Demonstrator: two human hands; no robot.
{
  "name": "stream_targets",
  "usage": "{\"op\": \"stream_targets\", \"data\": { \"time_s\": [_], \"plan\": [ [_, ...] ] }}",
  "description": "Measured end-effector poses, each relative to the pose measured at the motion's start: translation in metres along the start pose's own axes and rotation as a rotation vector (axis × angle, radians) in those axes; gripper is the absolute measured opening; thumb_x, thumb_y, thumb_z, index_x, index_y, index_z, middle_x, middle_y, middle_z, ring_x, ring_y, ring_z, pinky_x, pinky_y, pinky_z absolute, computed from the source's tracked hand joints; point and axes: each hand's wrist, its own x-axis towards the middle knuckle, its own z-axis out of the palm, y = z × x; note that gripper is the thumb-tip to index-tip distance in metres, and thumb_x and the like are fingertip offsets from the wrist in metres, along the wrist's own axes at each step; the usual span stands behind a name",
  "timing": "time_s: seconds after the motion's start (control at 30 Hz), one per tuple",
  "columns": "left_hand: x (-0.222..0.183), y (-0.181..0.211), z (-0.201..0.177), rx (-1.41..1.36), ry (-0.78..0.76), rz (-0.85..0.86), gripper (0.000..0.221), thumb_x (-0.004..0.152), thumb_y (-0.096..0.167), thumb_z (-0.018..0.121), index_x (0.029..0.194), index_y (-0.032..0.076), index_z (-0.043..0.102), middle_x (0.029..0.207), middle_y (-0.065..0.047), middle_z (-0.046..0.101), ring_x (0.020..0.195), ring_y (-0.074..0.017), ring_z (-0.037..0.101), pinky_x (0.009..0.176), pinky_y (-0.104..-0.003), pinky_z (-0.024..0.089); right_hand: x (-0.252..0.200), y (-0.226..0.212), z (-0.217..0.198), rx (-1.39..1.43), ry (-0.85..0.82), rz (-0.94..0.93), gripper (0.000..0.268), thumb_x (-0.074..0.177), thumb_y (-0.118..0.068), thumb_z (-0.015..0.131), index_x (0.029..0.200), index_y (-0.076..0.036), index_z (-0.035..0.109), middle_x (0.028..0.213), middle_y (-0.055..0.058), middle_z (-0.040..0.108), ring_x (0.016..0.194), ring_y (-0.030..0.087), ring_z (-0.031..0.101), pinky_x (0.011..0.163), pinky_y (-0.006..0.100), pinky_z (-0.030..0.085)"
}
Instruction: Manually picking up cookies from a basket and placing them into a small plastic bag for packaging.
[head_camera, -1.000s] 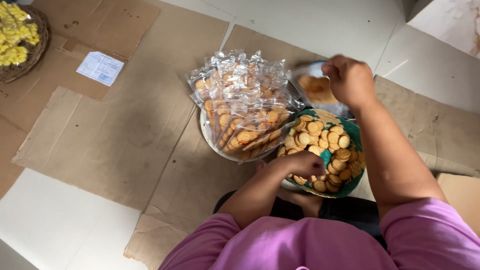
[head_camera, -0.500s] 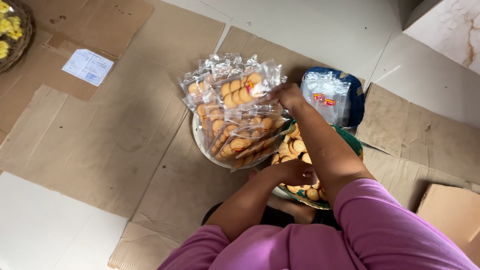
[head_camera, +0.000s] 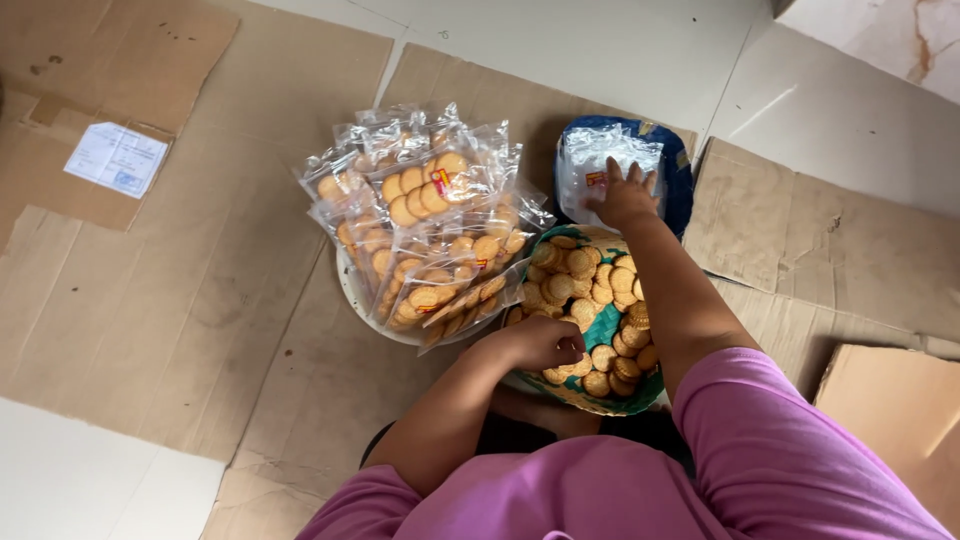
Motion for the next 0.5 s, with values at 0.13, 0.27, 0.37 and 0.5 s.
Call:
{"op": "stream_targets", "data": {
  "time_s": [0.13,0.27,0.37,0.5],
  "plan": [
    [0.002,-0.001,0.002,0.036,0.001,-0.031,0.038,0.094,0.039,0.060,0.120,0.012,0.071,0.114,-0.017,0.073,0.113,-0.0404,0.067,0.093,-0.049,0.054,0.059,0.064,0.052,-0.138,-0.091,-0.028,0.102,0.091,-0.042,0.070,0.167,-0.023,0.005,0.166,0.032,0.011,0.154,0.050,0.011,0.122,0.067,0.017],
    [0.003,-0.008,0.004,0.030,-0.004,-0.069,0.040,0.095,0.036,0.059,0.124,0.010,0.069,0.118,-0.019,0.071,0.117,-0.0420,0.065,0.095,-0.050,0.053,0.097,0.094,0.078,-0.125,0.005,0.068,0.092,0.092,-0.030,0.070,0.166,-0.027,0.016,0.159,0.032,0.016,0.135,0.055,0.043,0.104,0.060,0.050],
    [0.008,-0.018,0.008,0.030,0.007,-0.081,0.038,0.095,0.035,0.060,0.123,0.011,0.070,0.116,-0.016,0.072,0.114,-0.0403,0.066,0.093,-0.048,0.054,0.089,0.105,0.069,-0.010,0.119,0.104,0.091,0.093,-0.022,0.073,0.164,-0.017,0.015,0.149,0.033,0.030,0.134,0.053,0.046,0.107,0.054,0.050],
    [0.014,-0.031,0.013,0.045,0.015,-0.122,0.039,0.093,0.040,0.063,0.122,0.015,0.070,0.118,-0.012,0.073,0.116,-0.0357,0.066,0.095,-0.046,0.054,0.053,0.094,0.026,0.038,0.133,0.152,0.086,0.097,-0.012,0.055,0.163,-0.009,0.000,0.137,0.032,0.056,0.126,0.047,0.060,0.106,0.052,0.049]
  ]
}}
